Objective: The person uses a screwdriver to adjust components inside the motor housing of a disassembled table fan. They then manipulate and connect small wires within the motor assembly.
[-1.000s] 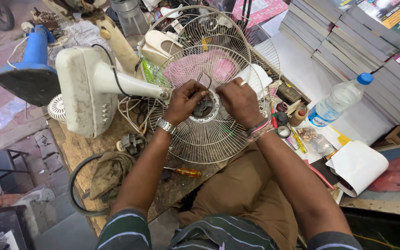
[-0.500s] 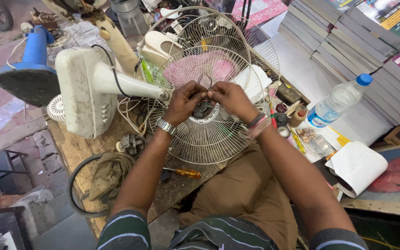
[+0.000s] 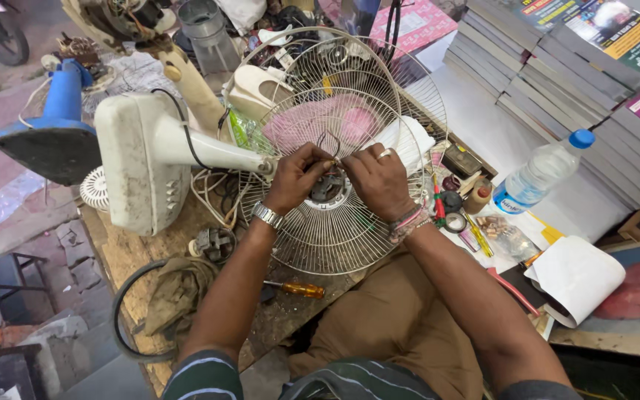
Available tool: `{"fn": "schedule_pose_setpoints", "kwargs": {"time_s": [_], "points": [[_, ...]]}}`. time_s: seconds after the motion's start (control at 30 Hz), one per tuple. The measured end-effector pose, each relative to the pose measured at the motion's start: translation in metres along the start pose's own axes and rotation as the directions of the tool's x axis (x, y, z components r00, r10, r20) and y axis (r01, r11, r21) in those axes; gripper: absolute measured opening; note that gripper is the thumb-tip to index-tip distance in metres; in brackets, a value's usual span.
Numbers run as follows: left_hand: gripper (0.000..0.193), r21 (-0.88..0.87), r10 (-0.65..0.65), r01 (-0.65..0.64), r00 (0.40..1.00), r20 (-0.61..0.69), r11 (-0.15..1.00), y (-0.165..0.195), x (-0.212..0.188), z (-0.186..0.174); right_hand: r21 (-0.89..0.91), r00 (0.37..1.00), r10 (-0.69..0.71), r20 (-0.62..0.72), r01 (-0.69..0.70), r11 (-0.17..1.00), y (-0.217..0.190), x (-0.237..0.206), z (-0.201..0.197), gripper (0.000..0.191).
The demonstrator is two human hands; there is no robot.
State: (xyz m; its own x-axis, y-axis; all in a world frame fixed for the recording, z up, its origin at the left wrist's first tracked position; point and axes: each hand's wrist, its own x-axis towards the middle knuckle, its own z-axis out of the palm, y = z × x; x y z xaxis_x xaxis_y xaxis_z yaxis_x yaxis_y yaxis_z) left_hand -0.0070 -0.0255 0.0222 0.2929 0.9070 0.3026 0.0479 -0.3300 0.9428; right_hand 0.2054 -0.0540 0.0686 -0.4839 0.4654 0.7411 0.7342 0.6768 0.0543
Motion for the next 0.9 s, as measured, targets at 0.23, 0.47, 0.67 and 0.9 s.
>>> {"fn": "schedule_pose_setpoints", "kwargs": {"time_s": [0.23, 0.47, 0.67, 0.9], "points": [[0.011, -0.020, -0.019, 0.020, 1.000, 0.012, 1.000, -0.005, 0.002, 0.000, 0.014, 0.997, -0.071, -0.002, 0.071, 0.997, 0.001, 0.006, 0.000, 0.018], [0.010, 0.036, -0.010, 0.009, 1.000, 0.026, 0.999, 0.001, 0.002, -0.003, 0.581, 0.915, 0.285, 0.286, -0.402, 0.707, 0.022, -0.008, 0.045, 0.016], [0.008, 0.095, -0.001, -0.001, 1.000, 0.020, 0.996, 0.006, 0.002, -0.002, 0.652, 0.573, 0.427, 0.700, -0.756, -0.054, 0.029, -0.018, 0.061, 0.025], [0.008, -0.039, 0.000, 0.000, 1.000, 0.018, 0.999, 0.002, 0.001, 0.001, 0.099, 0.992, 0.103, 0.066, -0.109, 0.989, 0.001, -0.002, 0.004, 0.019]]}}
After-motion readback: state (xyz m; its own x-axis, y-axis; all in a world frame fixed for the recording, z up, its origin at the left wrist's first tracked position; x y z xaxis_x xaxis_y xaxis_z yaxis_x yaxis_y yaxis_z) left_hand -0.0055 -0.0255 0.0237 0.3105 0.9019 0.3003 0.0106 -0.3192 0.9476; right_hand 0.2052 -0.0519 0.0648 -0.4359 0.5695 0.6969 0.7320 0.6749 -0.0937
